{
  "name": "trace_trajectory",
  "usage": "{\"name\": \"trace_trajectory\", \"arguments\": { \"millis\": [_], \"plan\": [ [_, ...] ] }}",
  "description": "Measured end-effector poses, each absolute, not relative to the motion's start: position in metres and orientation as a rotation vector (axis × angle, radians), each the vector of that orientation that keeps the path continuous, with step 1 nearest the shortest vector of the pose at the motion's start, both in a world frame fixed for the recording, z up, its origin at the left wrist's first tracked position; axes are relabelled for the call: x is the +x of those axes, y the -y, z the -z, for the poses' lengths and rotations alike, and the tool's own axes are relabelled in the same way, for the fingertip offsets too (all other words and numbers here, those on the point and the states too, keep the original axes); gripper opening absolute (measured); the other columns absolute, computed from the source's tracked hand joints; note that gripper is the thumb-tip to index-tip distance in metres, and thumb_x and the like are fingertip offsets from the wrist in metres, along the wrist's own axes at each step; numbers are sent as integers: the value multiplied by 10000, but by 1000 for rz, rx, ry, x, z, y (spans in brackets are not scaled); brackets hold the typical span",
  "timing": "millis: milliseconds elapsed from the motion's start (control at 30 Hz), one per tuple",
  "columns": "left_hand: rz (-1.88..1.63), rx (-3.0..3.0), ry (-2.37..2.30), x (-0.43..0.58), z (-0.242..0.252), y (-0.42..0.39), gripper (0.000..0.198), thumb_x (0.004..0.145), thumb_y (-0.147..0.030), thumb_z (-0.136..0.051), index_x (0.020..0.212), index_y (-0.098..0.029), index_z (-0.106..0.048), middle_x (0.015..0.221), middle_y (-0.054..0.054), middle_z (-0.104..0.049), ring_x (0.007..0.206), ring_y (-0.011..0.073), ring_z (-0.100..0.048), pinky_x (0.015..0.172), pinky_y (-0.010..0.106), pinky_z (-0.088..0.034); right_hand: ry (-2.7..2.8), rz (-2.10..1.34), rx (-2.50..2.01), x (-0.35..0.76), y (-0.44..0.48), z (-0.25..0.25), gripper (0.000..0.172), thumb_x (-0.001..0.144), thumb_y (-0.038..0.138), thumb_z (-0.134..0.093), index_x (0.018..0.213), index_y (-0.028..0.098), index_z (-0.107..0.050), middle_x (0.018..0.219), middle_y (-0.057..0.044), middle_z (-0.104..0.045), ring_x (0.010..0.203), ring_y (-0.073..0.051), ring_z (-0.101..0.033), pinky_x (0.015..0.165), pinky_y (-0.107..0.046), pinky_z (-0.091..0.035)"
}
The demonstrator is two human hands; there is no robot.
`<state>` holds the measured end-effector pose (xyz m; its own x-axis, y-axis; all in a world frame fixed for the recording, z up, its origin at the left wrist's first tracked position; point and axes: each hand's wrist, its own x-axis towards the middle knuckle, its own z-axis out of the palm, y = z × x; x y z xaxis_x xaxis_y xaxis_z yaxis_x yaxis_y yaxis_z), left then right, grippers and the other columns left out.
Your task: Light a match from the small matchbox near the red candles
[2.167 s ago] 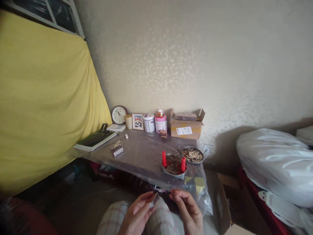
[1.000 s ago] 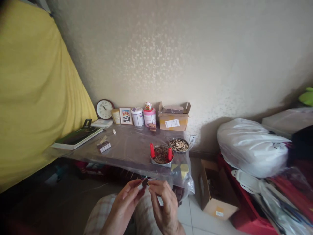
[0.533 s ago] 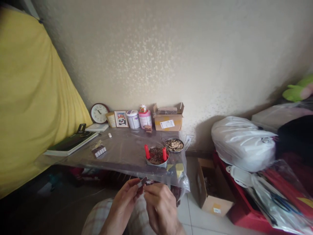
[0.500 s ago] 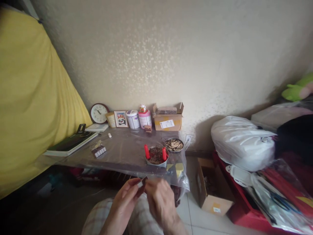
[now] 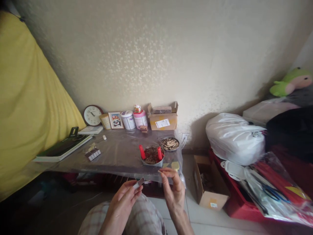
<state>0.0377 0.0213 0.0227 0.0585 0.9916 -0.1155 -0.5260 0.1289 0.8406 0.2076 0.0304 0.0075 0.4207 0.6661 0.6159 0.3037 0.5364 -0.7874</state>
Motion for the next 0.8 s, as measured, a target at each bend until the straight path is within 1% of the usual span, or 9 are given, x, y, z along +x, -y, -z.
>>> {"name": "trace_trajectory", "arguments": {
  "millis": [67,267,367,500,533,600,667,733,800],
  "plan": [
    [-1320,733,-810,39,-24,-20,281,659,-398,-797,834,-187,-734,859,61,-753,852,186,-655,831,309,-477,1294,-230,-1005,199,-23,-7,54,860,183,-615,827,223,-628,908,-32,-722,853,-165,-690,755,-257,-539],
    [-1323,783,-723,40,-25,-18,204,745,-337,-732,872,-178,-719,902,66,-745,912,204,-650,882,335,-471,1563,-60,-917,183,-16,-13,155,865,79,-560,891,225,-603,882,-34,-710,777,-153,-687,688,-252,-547],
    [-1333,764,-756,39,-23,-20,221,725,-345,-749,864,-176,-718,878,59,-743,883,192,-646,850,313,-476,1539,15,-917,184,-7,-24,198,857,54,-560,927,236,-594,899,-39,-707,793,-159,-683,695,-266,-549],
    [-1354,737,-796,40,-23,-22,256,671,-366,-790,833,-180,-725,804,43,-741,781,163,-635,760,280,-477,1599,71,-786,189,-4,-27,359,824,24,-563,1089,267,-560,950,-38,-714,854,-174,-682,742,-302,-552],
    [-1356,743,-793,41,-23,-22,254,674,-369,-787,836,-182,-725,817,48,-745,795,168,-635,767,286,-475,1663,93,-769,192,-9,-22,350,827,36,-563,1091,267,-573,949,-38,-721,846,-176,-686,738,-302,-551],
    [-1357,770,-788,41,-23,-22,254,688,-373,-775,851,-184,-727,871,66,-752,849,189,-637,802,310,-470,1738,126,-903,199,-27,-4,212,862,100,-535,964,248,-647,916,-41,-736,792,-176,-690,714,-300,-546],
    [-1353,794,-802,39,-19,-23,271,687,-384,-776,864,-182,-733,896,76,-751,869,201,-637,819,326,-467,1536,104,-1121,210,-47,14,136,887,229,-538,837,220,-664,829,-49,-730,751,-195,-686,679,-310,-542],
    [-1344,775,-823,36,-13,-25,303,662,-401,-795,861,-179,-740,904,79,-750,871,201,-641,817,323,-469,1292,-48,-1235,222,-62,25,174,871,349,-581,817,205,-662,843,-54,-722,797,-209,-678,730,-324,-531],
    [-1350,713,-839,33,-7,-26,327,626,-419,-818,836,-178,-746,886,77,-750,854,195,-651,805,314,-473,1128,-185,-1242,234,-69,26,217,829,413,-637,804,199,-662,870,-49,-708,842,-211,-659,800,-328,-504]
  ]
}}
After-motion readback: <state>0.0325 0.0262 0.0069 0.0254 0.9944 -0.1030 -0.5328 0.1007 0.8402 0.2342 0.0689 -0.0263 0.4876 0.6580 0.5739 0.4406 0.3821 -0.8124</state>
